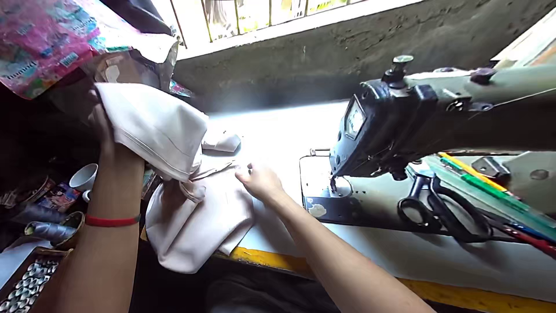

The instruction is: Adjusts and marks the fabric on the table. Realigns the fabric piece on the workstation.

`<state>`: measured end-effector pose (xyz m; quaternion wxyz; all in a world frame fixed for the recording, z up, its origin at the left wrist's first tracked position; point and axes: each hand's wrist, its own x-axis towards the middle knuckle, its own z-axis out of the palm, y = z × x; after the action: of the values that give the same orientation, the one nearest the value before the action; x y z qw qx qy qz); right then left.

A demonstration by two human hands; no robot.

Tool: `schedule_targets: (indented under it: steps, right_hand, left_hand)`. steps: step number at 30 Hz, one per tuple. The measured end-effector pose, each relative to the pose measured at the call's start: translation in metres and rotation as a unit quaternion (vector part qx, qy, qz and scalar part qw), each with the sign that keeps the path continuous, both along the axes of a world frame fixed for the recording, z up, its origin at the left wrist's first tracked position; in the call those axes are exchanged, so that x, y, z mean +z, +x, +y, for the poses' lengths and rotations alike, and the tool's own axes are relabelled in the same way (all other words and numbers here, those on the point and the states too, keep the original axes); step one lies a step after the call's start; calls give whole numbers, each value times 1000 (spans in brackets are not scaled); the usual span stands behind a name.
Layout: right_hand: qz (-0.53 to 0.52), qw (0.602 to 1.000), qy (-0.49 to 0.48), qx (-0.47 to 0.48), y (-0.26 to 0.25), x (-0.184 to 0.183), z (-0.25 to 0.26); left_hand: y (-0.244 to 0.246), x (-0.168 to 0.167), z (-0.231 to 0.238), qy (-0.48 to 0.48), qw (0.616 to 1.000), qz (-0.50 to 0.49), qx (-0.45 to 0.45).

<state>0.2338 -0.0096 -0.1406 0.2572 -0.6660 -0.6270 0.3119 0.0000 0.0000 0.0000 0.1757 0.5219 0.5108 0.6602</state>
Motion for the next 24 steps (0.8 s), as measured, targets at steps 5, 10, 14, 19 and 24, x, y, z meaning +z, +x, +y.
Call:
schedule_targets:
  steps: [5, 10, 14, 19, 24]
  right_hand:
    - [19, 999, -41, -20, -20, 8, 58]
    - [225, 973, 44, -37, 17, 17, 59]
    - [260, 948, 159, -87, 47, 43, 5]
    - [488, 859, 126, -89, 55, 55, -38]
    - [521, 821, 207, -108, 54, 85, -57]
  left_hand:
    - [-1, -10, 22, 43, 981, -175, 74]
    - [-25, -21, 32, 119, 973, -167, 104]
    - [-26, -25, 40, 132, 978, -124, 104]
    - [10, -46, 40, 16, 961, 275, -13]
    - [66, -84, 4, -77, 814, 369, -442]
